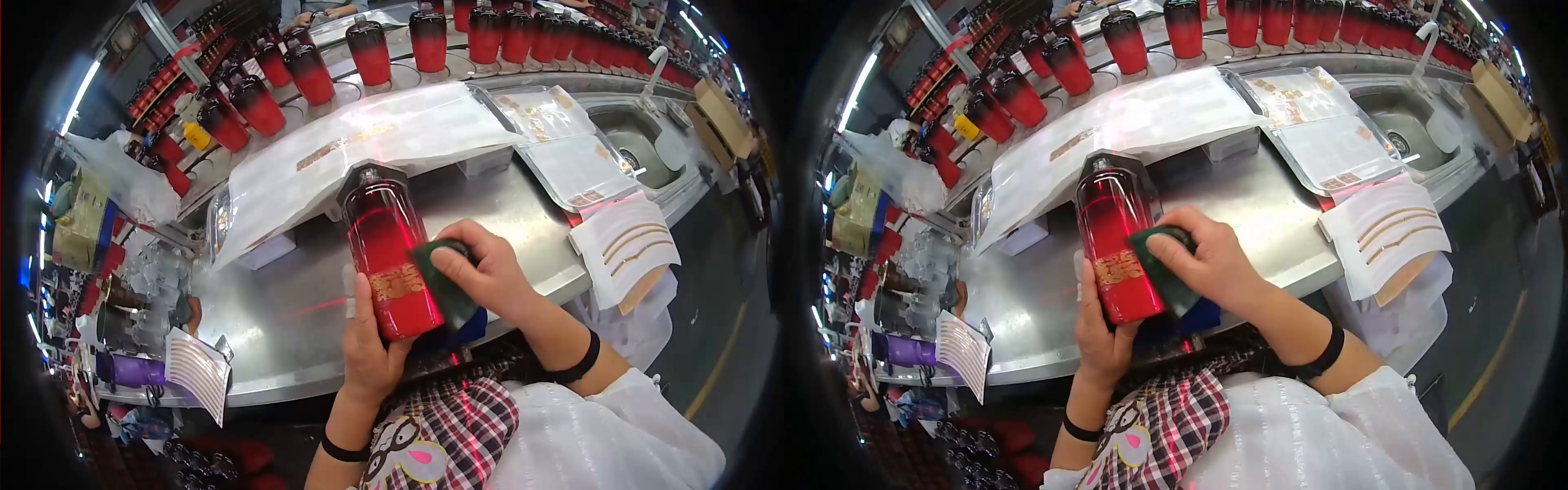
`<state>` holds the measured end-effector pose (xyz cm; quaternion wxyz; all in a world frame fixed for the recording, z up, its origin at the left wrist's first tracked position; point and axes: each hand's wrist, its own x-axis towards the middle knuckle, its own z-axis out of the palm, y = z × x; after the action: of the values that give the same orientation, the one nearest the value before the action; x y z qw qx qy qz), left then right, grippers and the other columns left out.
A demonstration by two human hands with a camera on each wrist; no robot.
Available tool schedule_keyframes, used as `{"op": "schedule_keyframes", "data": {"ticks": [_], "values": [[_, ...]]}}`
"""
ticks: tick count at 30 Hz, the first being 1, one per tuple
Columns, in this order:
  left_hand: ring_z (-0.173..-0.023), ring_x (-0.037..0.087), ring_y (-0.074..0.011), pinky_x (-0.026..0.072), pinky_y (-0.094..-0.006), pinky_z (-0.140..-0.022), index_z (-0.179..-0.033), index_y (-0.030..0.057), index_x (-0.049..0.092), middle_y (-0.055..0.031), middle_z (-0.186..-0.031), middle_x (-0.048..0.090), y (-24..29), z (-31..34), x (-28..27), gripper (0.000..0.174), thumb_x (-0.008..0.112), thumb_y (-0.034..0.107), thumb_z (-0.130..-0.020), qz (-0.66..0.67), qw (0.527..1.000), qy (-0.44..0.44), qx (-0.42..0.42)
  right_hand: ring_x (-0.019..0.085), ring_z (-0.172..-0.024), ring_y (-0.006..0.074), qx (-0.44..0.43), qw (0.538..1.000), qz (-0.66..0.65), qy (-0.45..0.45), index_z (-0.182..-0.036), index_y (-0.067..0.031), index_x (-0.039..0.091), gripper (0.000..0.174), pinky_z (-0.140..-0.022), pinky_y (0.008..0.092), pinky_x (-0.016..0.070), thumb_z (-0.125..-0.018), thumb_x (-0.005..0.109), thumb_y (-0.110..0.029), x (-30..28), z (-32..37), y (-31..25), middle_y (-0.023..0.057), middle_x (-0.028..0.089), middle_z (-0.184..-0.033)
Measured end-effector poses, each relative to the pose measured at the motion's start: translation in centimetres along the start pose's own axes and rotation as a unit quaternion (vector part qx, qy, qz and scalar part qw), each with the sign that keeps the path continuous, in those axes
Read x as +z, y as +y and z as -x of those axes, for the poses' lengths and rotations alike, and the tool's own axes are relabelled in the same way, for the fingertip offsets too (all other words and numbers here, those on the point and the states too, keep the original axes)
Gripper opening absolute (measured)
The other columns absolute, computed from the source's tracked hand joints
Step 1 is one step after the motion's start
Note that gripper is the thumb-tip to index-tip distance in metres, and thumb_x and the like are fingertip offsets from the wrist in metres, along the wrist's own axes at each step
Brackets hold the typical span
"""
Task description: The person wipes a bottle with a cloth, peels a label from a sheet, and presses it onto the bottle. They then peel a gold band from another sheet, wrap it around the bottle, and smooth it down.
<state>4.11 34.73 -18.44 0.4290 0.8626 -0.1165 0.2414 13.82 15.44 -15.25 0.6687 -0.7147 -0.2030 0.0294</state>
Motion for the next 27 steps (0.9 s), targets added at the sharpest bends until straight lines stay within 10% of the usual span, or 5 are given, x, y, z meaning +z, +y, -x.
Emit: {"op": "schedule_keyframes", "data": {"ticks": [5,10,17,23,27], "values": [[-0.141,0.033,-0.0468,0.0221,-0.0548,-0.115,-0.151,-0.0038,0.026,-0.0342,-0.150,0.032,0.0,-0.1,-0.1,0.086,0.066,0.043,-0.091,-0.125,0.989,0.022,0.075,0.060,-0.083,0.0095,0.014,0.997,-0.068,0.026,-0.116,-0.0029,0.059,0.027,-0.077,0.0253,0.0490,-0.095,0.065,-0.018,-1.8,0.1,0.4,0.0079,0.067,-0.091],[-0.143,0.030,-0.0451,0.0176,-0.0565,-0.116,-0.148,-0.0040,0.034,-0.0341,-0.152,0.029,0.3,-0.7,-0.5,0.081,0.066,0.043,-0.090,-0.185,0.979,-0.015,0.082,0.057,-0.114,0.0413,-0.253,0.920,0.299,-0.024,-0.140,-0.0075,0.051,0.057,-0.096,0.0442,0.0490,-0.084,0.058,0.005,-2.3,0.8,-0.1,0.0248,0.054,-0.134],[-0.143,0.030,-0.0449,0.0190,-0.0552,-0.116,-0.148,-0.0042,0.035,-0.0340,-0.153,0.028,0.4,-0.7,-0.5,0.079,0.065,0.042,-0.091,-0.177,0.981,-0.017,0.077,0.054,-0.120,0.0447,-0.232,0.896,0.359,-0.120,-0.145,-0.0163,0.048,0.065,-0.100,0.0445,0.0479,-0.083,0.057,0.003,-1.1,2.1,-0.2,0.0307,0.045,-0.140],[-0.143,0.030,-0.0455,0.0200,-0.0551,-0.116,-0.148,-0.0042,0.034,-0.0340,-0.153,0.029,0.6,-0.9,-0.5,0.079,0.066,0.040,-0.091,-0.180,0.980,-0.013,0.086,0.065,-0.102,0.0366,-0.261,0.925,0.275,-0.022,-0.130,-0.0041,0.054,0.043,-0.088,0.0415,0.0528,-0.087,0.059,0.000,-1.4,1.8,-0.1,0.0240,0.064,-0.114],[-0.142,0.031,-0.0468,0.0234,-0.0543,-0.116,-0.149,-0.0045,0.032,-0.0343,-0.152,0.028,0.3,-0.8,-0.2,0.080,0.070,0.033,-0.089,-0.129,0.989,-0.006,0.075,0.067,-0.081,0.0324,-0.039,0.995,0.088,-0.013,-0.109,-0.0011,0.056,0.019,-0.072,0.0388,0.0526,-0.092,0.060,-0.010,-0.4,1.1,-3.9,0.0184,0.067,-0.089]]}}
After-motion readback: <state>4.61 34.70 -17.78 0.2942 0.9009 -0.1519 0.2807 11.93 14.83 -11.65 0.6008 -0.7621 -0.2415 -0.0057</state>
